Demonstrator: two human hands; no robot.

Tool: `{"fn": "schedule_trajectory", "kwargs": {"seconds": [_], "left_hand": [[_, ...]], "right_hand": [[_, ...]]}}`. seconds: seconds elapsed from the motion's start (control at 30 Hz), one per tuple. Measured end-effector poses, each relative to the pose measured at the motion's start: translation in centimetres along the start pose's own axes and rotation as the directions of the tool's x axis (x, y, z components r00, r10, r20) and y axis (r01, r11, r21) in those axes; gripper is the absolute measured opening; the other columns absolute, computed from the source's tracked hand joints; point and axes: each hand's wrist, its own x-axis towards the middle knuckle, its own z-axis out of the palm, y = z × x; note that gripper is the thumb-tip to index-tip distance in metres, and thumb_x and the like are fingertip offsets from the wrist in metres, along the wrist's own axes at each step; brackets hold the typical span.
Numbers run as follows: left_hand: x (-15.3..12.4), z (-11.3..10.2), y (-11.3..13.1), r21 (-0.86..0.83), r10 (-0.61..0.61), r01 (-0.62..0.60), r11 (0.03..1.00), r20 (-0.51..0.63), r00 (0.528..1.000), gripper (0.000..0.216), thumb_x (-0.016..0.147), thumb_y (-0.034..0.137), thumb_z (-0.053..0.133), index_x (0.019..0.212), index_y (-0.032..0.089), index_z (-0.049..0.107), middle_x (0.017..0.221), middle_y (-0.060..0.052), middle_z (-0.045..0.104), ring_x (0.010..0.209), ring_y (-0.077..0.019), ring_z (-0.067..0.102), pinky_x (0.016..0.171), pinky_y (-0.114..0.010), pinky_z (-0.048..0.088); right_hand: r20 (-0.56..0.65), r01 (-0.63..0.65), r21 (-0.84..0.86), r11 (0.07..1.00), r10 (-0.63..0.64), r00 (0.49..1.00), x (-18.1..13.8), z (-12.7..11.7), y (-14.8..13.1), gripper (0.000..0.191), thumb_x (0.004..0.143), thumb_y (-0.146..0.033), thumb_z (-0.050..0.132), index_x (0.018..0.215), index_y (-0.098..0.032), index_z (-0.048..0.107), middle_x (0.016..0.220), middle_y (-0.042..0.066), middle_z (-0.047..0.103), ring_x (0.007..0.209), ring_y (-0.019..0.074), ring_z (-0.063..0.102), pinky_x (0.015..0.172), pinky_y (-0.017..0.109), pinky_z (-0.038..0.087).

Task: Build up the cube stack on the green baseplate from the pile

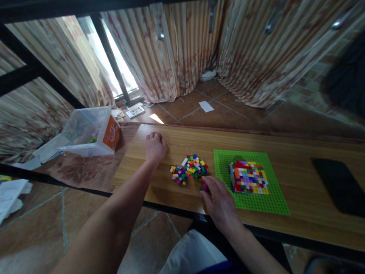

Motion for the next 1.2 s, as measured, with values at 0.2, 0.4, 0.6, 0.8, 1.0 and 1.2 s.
{"fn": "schedule_trajectory", "kwargs": {"seconds": [0.2,0.4,0.6,0.8,1.0,1.2], "left_hand": [[0.0,-0.1,0.1,-0.008,0.002,-0.002,1.000,0.001,1.000,0.023,0.087,0.020,0.043,0.098,0.019,0.063,0.112,-0.013,0.062,0.112,-0.0288,0.053,0.101,-0.044,0.042],[0.0,-0.1,0.1,-0.002,0.003,-0.003,1.000,0.005,1.000,0.023,0.088,0.021,0.042,0.097,0.019,0.063,0.112,-0.013,0.062,0.112,-0.0284,0.053,0.101,-0.043,0.042],[-0.1,-0.1,0.1,0.004,0.011,-0.011,1.000,-0.006,1.000,0.022,0.088,0.021,0.042,0.095,0.019,0.063,0.111,-0.013,0.062,0.110,-0.0284,0.053,0.101,-0.043,0.042],[0.0,0.0,0.0,0.003,0.009,-0.009,1.000,-0.001,1.000,0.022,0.087,0.020,0.043,0.095,0.019,0.063,0.111,-0.012,0.062,0.110,-0.0283,0.054,0.100,-0.042,0.043],[0.1,0.0,-0.1,0.010,0.023,-0.022,1.000,-0.012,1.000,0.023,0.088,0.021,0.042,0.096,0.019,0.063,0.111,-0.013,0.063,0.110,-0.0279,0.054,0.101,-0.041,0.042],[0.1,-0.1,-0.2,0.023,0.032,-0.031,0.999,-0.018,0.999,0.023,0.088,0.022,0.042,0.095,0.020,0.063,0.110,-0.013,0.063,0.110,-0.0282,0.053,0.102,-0.042,0.041]], "right_hand": [[0.016,0.034,-0.079,0.996,-0.032,0.999,0.1,0.0,-0.1,0.021,0.094,-0.023,0.050,0.103,-0.021,0.069,0.115,0.013,0.059,0.106,0.0258,0.056,0.091,0.047,0.051],[0.096,0.072,-0.111,0.991,-0.062,0.994,0.6,0.0,-0.3,0.018,0.094,-0.019,0.050,0.094,-0.020,0.068,0.106,0.010,0.061,0.100,0.0234,0.054,0.086,0.039,0.050],[0.050,0.075,-0.063,0.995,-0.071,0.996,0.5,0.1,0.0,0.019,0.095,-0.020,0.049,0.093,-0.019,0.068,0.097,0.008,0.061,0.091,0.0205,0.051,0.082,0.036,0.047],[0.012,0.053,-0.075,0.996,-0.052,0.999,0.5,0.1,-0.1,0.023,0.095,-0.023,0.050,0.086,-0.022,0.071,0.092,0.007,0.056,0.086,0.0190,0.049,0.074,0.032,0.045],[-0.004,0.038,-0.095,0.995,-0.038,0.999,0.6,0.6,-0.3,0.024,0.096,-0.026,0.049,0.091,-0.025,0.073,0.089,0.006,0.055,0.084,0.0187,0.050,0.072,0.031,0.045],[-0.038,-0.010,-0.114,0.993,0.005,0.999,1.1,1.2,-0.4,0.023,0.094,-0.029,0.054,0.110,-0.023,0.070,0.094,0.007,0.059,0.085,0.0199,0.055,0.073,0.033,0.050]]}}
